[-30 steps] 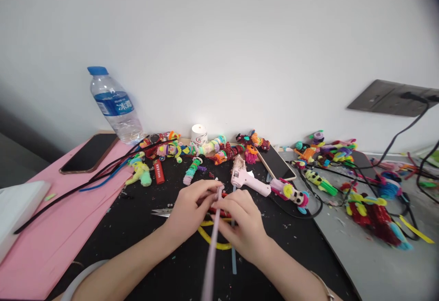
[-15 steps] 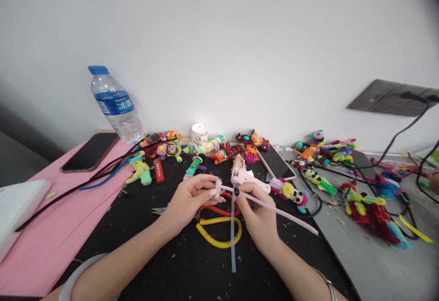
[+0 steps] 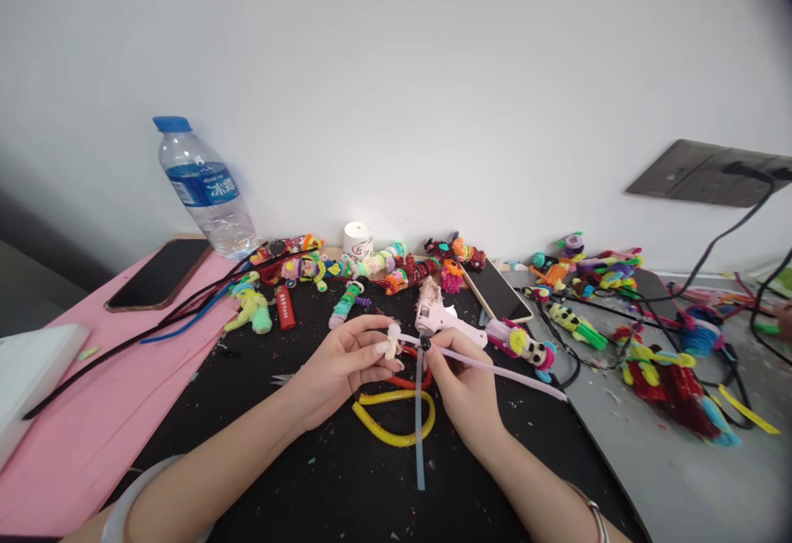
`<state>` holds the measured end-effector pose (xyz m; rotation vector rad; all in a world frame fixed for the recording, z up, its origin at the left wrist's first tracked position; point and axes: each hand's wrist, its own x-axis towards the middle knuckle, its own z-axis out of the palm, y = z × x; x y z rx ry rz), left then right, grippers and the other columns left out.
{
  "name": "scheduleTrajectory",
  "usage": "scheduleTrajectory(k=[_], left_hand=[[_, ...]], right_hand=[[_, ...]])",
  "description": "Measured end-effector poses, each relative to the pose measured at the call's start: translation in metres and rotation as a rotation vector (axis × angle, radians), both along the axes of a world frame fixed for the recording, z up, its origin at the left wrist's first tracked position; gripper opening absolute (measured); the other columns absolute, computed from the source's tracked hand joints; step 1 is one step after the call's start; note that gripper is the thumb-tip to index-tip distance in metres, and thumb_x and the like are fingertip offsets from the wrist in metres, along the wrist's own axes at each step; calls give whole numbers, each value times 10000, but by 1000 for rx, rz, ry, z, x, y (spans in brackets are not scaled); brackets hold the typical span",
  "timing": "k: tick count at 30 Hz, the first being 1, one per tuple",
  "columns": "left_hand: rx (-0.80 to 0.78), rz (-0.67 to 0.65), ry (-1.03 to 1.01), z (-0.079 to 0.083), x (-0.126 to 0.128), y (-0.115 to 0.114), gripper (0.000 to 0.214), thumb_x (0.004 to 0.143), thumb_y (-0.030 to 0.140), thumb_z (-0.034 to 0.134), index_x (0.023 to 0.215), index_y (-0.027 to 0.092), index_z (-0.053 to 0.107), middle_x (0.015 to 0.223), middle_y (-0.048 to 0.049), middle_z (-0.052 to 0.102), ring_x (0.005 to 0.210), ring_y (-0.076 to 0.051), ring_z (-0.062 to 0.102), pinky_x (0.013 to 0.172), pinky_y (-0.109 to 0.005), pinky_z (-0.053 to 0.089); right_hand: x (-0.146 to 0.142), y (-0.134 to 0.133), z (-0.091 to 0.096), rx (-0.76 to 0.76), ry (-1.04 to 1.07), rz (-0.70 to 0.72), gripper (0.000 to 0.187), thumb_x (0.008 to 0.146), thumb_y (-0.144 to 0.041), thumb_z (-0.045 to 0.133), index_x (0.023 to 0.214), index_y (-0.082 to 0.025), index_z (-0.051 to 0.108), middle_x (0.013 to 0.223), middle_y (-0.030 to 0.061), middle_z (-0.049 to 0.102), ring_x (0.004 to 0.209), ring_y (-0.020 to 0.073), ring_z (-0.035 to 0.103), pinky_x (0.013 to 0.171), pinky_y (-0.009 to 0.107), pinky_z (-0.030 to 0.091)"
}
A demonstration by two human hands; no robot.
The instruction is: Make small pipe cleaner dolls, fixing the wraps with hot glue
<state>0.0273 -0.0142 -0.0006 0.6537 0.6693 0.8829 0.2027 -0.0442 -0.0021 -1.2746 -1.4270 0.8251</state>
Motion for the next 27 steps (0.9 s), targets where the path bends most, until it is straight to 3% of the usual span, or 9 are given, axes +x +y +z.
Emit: scheduleTrajectory(k=[13, 22, 27], left_hand=[[16, -118, -108, -2, 0, -1, 253, 732, 123, 693, 972, 182, 640, 791, -17, 674, 668, -106, 674, 616, -162, 540], [140, -106, 70, -4, 4, -2, 222, 786, 166, 639, 1006, 186, 612, 827, -13, 650, 677, -103, 664, 645, -185, 526], [223, -73, 169, -3, 6, -3, 260, 784, 190, 637, 1041, 192, 595, 963, -31, 627, 759, -123, 657, 732, -245, 525]], right_hand=[[-2, 2, 1, -32, -46, 49, 224, 821, -272, 515, 616, -182, 493, 520, -39, 455, 477, 102, 405, 459, 221, 310], [3, 3, 0, -45, 7, 50, 176, 827, -304, 528, 705, -179, 549, 570, -21, 513, 503, 117, 474, 486, 233, 374], [3, 2, 0, -55, -9, 45, 158, 823, -284, 525, 705, -181, 545, 556, -23, 521, 497, 119, 486, 483, 231, 383]])
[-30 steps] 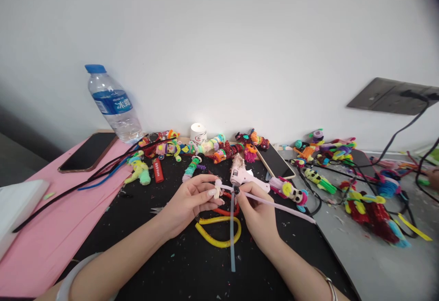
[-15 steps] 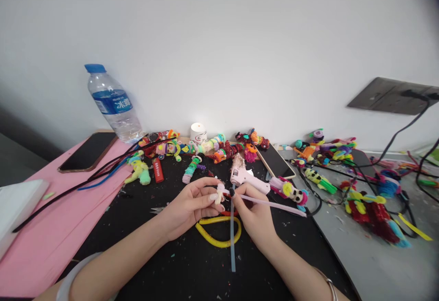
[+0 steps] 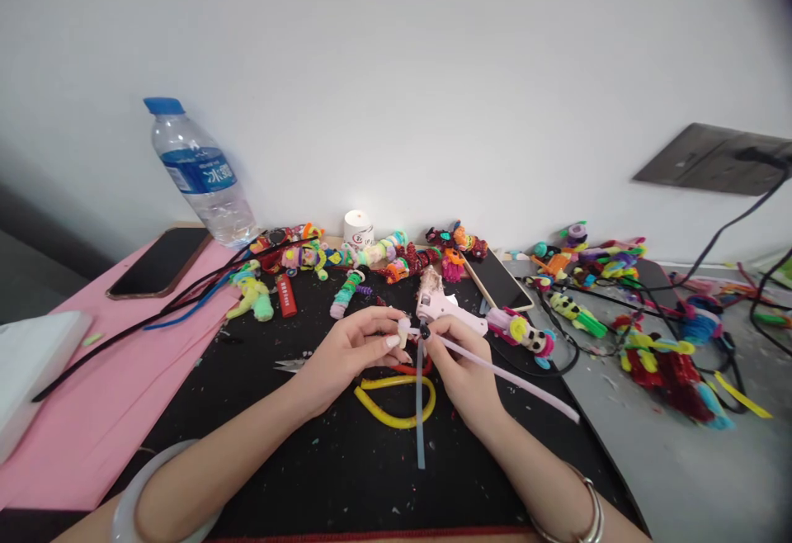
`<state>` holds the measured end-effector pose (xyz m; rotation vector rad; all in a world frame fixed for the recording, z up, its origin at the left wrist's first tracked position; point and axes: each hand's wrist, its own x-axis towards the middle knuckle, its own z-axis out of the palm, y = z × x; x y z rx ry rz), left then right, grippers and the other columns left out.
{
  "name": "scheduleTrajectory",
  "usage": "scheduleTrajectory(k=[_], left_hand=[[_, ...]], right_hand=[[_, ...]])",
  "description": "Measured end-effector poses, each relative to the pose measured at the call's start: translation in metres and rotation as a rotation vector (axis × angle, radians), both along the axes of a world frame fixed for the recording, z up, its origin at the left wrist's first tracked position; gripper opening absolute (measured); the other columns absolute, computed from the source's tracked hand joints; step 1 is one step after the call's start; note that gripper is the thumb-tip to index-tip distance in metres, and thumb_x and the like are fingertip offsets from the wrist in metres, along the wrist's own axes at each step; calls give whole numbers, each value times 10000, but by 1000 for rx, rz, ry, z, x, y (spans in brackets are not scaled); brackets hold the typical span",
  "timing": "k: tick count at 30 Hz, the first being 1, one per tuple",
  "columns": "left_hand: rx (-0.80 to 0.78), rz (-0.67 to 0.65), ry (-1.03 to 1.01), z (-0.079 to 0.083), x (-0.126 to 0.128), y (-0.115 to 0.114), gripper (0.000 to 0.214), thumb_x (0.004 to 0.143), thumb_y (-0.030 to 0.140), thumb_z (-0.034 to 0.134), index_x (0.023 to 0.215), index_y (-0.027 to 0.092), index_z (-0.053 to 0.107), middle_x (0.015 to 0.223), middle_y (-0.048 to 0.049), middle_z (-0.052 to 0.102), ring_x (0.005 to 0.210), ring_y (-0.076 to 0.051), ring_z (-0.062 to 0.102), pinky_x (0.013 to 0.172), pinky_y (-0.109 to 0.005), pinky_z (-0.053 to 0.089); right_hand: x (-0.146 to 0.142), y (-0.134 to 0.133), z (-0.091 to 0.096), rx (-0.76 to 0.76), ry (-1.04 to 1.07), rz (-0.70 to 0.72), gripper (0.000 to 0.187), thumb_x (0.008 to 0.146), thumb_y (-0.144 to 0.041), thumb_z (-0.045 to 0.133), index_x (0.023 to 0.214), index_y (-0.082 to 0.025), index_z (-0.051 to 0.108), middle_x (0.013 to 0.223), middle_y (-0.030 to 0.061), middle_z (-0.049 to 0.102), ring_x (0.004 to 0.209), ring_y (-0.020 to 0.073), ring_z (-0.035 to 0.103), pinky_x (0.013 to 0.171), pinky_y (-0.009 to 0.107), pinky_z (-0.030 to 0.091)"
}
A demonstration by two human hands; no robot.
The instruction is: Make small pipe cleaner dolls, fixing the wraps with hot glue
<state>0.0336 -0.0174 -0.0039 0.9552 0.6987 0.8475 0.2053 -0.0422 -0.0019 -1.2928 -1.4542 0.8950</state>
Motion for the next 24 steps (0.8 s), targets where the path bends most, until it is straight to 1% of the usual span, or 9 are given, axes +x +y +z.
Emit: scheduleTrajectory(k=[2, 5, 8, 10, 12, 15, 20, 24], left_hand=[[45, 14, 22, 1, 1, 0, 278, 761, 163, 656, 1031, 189, 593, 973, -22, 614, 761, -111, 645, 744, -238, 518], [119, 53, 66, 1, 2, 0, 273, 722, 131, 682, 977, 173, 594, 908, -3, 602, 730, -91, 618, 719, -217, 513], [195, 90, 117, -1, 2, 0, 254, 717, 146, 684, 951, 172, 589, 885, 0, 589, 724, -93, 604, 706, -222, 512], [223, 111, 158, -2, 3, -1, 281, 721, 159, 681, 981, 183, 574, 894, 0, 588, 718, -91, 604, 700, -221, 507], [235, 128, 195, -3, 3, -3, 327, 715, 162, 685, 1013, 195, 554, 894, 3, 586, 703, -87, 606, 687, -216, 503], [243, 143, 228, -3, 4, -4, 359, 692, 158, 698, 1013, 192, 544, 856, 10, 585, 704, -96, 613, 687, -223, 505], [239, 182, 286, 1, 6, -5, 314, 687, 168, 687, 970, 157, 550, 767, -6, 636, 732, -133, 632, 710, -257, 520], [206, 224, 298, 4, 7, -4, 291, 699, 166, 665, 964, 147, 548, 752, -17, 673, 728, -147, 654, 703, -267, 528]], right_hand=[[-1, -1, 0, 19, -24, -12, 154, 820, -265, 523, 695, -179, 545, 556, -25, 519, 499, 113, 474, 484, 226, 377], [-2, -2, 1, 69, -88, -21, 168, 820, -239, 518, 666, -175, 538, 548, -29, 503, 498, 103, 446, 483, 218, 356], [-3, -4, 1, 112, -135, -21, 186, 826, -234, 510, 652, -172, 531, 545, -33, 488, 497, 98, 424, 480, 216, 337], [-3, -5, 1, 129, -147, -26, 192, 828, -230, 507, 647, -171, 527, 545, -35, 480, 497, 96, 418, 479, 215, 332], [-3, -6, 1, 139, -147, -33, 193, 828, -225, 507, 644, -171, 524, 546, -36, 481, 497, 94, 421, 478, 212, 333], [-4, -5, 1, 154, -151, -40, 196, 822, -214, 514, 632, -170, 525, 544, -36, 487, 494, 91, 427, 477, 208, 333], [-6, -5, 3, 155, -158, -27, 184, 814, -199, 520, 633, -169, 540, 549, -32, 509, 493, 89, 436, 475, 205, 334], [-7, -6, 3, 141, -154, -25, 192, 814, -198, 514, 625, -169, 538, 539, -33, 504, 488, 90, 428, 469, 206, 330]])
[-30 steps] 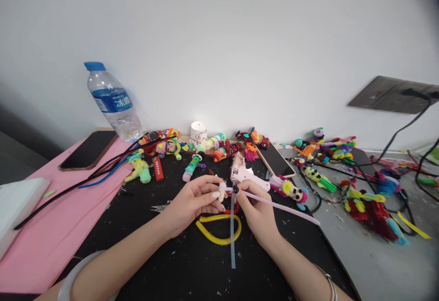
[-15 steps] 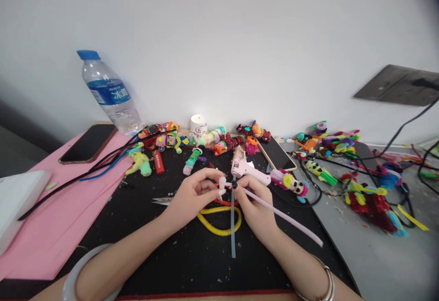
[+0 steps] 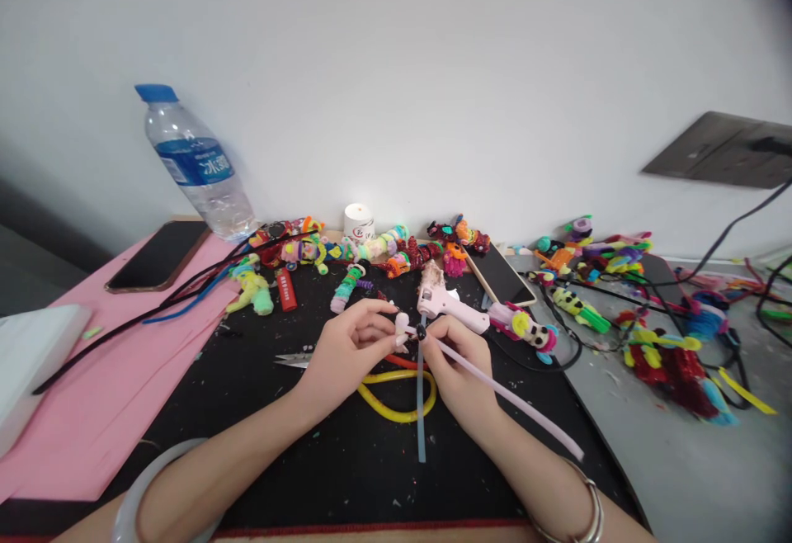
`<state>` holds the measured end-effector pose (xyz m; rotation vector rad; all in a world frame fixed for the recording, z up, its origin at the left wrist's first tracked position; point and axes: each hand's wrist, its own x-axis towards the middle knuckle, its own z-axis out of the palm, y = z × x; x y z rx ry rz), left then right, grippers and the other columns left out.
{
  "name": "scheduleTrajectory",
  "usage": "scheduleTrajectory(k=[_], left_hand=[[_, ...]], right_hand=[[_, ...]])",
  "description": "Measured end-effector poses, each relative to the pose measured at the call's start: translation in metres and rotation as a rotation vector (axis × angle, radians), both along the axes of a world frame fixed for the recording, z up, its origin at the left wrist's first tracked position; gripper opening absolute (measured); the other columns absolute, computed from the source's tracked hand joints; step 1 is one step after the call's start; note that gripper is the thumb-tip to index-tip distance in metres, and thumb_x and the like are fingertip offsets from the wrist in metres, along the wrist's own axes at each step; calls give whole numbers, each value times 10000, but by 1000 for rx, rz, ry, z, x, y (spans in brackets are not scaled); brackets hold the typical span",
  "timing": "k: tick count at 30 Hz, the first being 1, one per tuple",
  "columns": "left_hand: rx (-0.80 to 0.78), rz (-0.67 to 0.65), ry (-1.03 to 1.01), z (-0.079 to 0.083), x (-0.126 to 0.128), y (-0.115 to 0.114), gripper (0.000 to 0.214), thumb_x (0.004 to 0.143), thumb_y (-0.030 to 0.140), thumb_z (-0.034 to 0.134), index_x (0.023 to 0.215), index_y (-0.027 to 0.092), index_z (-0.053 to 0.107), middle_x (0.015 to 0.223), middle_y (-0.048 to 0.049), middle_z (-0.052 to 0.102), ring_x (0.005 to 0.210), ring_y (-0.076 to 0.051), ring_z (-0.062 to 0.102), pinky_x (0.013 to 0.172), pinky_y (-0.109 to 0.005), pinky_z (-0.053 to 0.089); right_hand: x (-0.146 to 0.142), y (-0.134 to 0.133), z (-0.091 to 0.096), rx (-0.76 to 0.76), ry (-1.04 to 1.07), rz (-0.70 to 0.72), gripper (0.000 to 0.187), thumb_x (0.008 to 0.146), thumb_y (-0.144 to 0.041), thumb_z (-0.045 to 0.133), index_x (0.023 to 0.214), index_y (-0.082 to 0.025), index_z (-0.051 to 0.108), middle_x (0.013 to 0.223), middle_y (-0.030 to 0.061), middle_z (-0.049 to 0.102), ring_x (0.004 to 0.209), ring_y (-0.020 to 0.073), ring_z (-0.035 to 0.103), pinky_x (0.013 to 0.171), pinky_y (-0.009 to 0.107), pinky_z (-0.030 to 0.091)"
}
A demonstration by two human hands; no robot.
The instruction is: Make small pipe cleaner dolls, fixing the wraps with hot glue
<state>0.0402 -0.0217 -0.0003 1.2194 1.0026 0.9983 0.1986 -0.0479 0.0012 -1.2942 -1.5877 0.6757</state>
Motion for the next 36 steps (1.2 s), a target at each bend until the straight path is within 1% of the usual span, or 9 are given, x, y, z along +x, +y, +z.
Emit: scheduleTrajectory(k=[4, 8, 13, 21, 26, 36], left_hand=[[-35, -10, -47, 2, 0, -1, 292, 703, 172, 671, 959, 152, 532, 738, -14, 695, 708, -163, 678, 704, -289, 540], [-91, -43, -139, 3, -1, 0, 337, 715, 172, 675, 985, 174, 473, 707, 12, 698, 664, -160, 691, 703, -303, 555], [-130, -93, -214, 2, -2, 2, 384, 708, 176, 695, 994, 190, 440, 695, 22, 692, 636, -153, 689, 661, -283, 558], [-139, -175, -265, 3, -5, 0, 333, 726, 149, 682, 1001, 181, 495, 683, 31, 679, 635, -129, 685, 635, -226, 548], [-134, -202, -261, 0, -6, 1, 294, 735, 154, 680, 993, 164, 540, 709, 12, 682, 644, -135, 682, 635, -232, 550], [-165, -220, -296, -2, -6, 2, 262, 725, 170, 698, 955, 151, 573, 748, -11, 693, 654, -145, 685, 651, -261, 561]], right_hand=[[1, 1, -1, 2, -11, 5, 180, 810, -198, 512, 636, -171, 548, 546, -32, 506, 492, 93, 432, 473, 209, 334], [2, 2, -2, -6, -24, 6, 177, 820, -214, 507, 650, -176, 538, 548, -34, 494, 499, 98, 434, 486, 215, 341], [4, 3, -2, -13, -30, 15, 198, 838, -245, 501, 654, -178, 534, 545, -33, 485, 503, 102, 429, 489, 218, 337], [5, 3, -5, -48, 30, 54, 219, 859, -275, 492, 663, -180, 519, 559, -28, 501, 515, 109, 452, 506, 224, 356], [4, 4, -5, -46, 45, 61, 230, 856, -288, 499, 653, -180, 514, 554, -32, 489, 512, 107, 443, 505, 222, 353], [4, 3, -4, -42, 50, 79, 229, 853, -272, 496, 643, -182, 505, 556, -31, 501, 511, 106, 454, 508, 224, 361]])
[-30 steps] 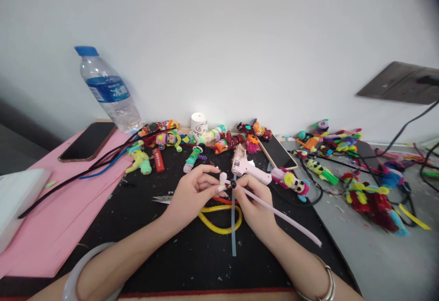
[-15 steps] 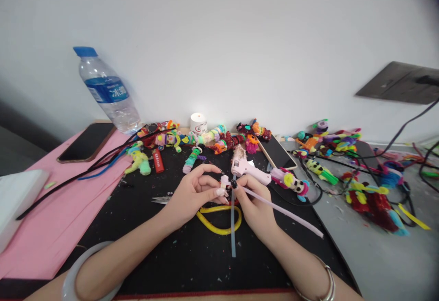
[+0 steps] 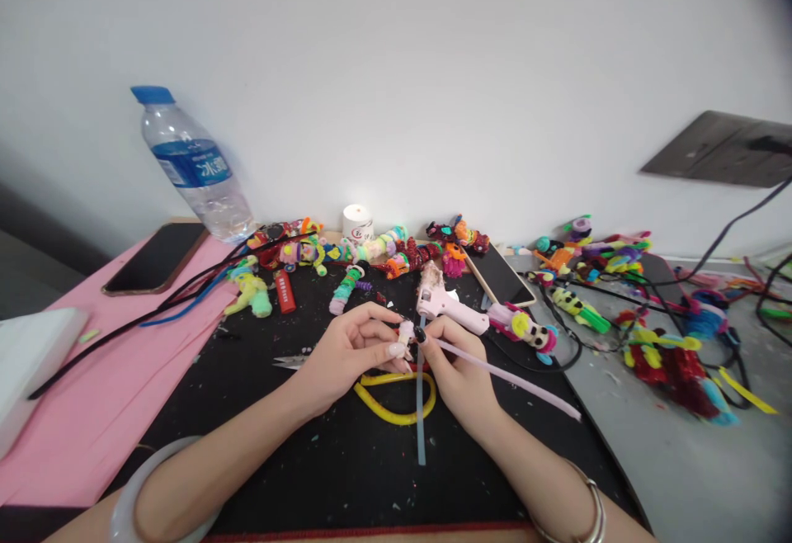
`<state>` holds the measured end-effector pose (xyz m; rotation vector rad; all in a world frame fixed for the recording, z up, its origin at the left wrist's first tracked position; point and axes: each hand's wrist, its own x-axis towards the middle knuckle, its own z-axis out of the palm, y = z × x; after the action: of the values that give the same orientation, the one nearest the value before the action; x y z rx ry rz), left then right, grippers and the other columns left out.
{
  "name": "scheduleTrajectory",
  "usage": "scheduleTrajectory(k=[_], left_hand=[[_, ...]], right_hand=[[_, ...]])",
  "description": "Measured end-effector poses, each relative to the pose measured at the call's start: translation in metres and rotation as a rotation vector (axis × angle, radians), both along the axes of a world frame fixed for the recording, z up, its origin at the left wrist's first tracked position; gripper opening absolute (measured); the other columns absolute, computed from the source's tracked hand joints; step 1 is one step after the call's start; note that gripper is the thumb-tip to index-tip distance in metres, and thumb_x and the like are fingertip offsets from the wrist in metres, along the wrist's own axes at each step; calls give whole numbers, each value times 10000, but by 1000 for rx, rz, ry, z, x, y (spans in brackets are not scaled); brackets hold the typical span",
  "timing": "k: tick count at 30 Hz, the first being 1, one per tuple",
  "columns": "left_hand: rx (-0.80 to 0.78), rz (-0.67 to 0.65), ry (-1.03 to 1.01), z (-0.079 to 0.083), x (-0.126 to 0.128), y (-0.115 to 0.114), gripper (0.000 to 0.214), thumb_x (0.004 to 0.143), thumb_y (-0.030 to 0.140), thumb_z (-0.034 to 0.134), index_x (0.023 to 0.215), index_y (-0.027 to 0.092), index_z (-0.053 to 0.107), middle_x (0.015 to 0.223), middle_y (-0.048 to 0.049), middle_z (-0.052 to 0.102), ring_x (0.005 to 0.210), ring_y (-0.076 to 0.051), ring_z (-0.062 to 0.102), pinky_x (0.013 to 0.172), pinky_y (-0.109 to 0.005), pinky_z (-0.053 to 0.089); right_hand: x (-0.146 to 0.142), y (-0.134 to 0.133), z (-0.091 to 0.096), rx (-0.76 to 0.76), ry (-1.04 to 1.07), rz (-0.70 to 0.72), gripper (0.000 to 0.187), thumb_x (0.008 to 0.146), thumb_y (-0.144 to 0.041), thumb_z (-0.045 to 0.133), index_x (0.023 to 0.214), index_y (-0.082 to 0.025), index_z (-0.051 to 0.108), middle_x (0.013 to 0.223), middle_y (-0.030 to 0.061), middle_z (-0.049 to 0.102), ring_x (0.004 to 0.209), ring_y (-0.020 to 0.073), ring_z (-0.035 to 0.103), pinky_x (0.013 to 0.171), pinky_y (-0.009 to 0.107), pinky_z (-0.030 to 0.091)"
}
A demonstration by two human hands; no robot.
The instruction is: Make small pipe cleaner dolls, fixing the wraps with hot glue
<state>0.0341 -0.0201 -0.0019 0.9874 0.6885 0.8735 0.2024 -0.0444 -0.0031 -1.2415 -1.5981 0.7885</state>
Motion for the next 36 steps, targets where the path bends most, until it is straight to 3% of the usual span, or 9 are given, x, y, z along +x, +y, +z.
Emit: scheduleTrajectory(k=[12, 16, 36], left_hand=[[37, 18, 61, 0, 0, 2, 290, 737, 171, 675, 1000, 171, 554, 726, 15, 660, 654, -131, 676, 650, -238, 548], [81, 21, 107, 0, 1, 1, 288, 734, 175, 669, 1002, 169, 566, 727, 11, 658, 661, -138, 674, 659, -253, 545], [172, 21, 167, -3, 0, -1, 225, 770, 164, 626, 994, 164, 605, 804, -24, 673, 758, -171, 679, 777, -310, 533]], right_hand=[[0, 1, 2, -16, -8, -21, 149, 832, -252, 516, 708, -177, 552, 591, -24, 523, 528, 107, 468, 504, 219, 373], [-2, 1, 3, -97, 52, 7, 108, 811, -256, 542, 747, -171, 562, 611, -19, 554, 516, 103, 487, 477, 207, 388], [0, 2, 6, -144, 77, 71, 180, 816, -283, 546, 685, -161, 559, 578, -24, 521, 514, 99, 432, 479, 215, 336]])
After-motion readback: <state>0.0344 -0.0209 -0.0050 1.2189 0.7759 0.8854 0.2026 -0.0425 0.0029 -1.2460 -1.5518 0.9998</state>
